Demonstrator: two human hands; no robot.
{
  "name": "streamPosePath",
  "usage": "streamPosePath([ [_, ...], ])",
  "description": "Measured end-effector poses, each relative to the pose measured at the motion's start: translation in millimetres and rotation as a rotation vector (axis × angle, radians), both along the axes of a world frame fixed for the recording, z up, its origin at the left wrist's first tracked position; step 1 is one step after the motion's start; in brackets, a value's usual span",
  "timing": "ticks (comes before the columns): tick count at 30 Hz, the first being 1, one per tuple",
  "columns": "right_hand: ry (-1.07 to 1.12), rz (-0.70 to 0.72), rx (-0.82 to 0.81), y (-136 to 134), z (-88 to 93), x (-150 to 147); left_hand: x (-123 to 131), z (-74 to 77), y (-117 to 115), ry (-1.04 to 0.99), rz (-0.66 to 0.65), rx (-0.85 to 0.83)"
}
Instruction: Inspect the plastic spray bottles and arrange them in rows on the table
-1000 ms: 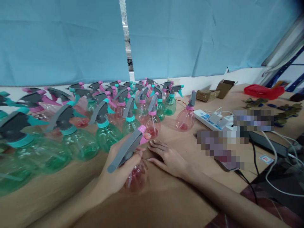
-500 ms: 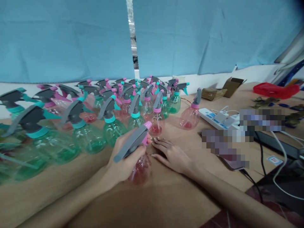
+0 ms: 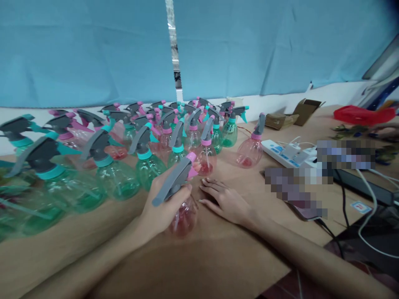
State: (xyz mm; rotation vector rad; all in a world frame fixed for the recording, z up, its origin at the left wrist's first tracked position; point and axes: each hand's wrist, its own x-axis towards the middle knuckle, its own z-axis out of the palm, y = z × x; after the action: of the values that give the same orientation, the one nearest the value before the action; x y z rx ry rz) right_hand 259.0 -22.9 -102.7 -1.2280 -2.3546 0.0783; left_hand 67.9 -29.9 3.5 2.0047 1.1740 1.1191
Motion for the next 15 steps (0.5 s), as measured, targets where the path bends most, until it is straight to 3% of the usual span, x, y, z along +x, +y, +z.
streamPosePath([
  [15, 0.106, 0.019, -0.072, 1.4, 2.2, 3.8, 0.1, -1.6, 0.6, 0.040, 0.016, -0.055],
])
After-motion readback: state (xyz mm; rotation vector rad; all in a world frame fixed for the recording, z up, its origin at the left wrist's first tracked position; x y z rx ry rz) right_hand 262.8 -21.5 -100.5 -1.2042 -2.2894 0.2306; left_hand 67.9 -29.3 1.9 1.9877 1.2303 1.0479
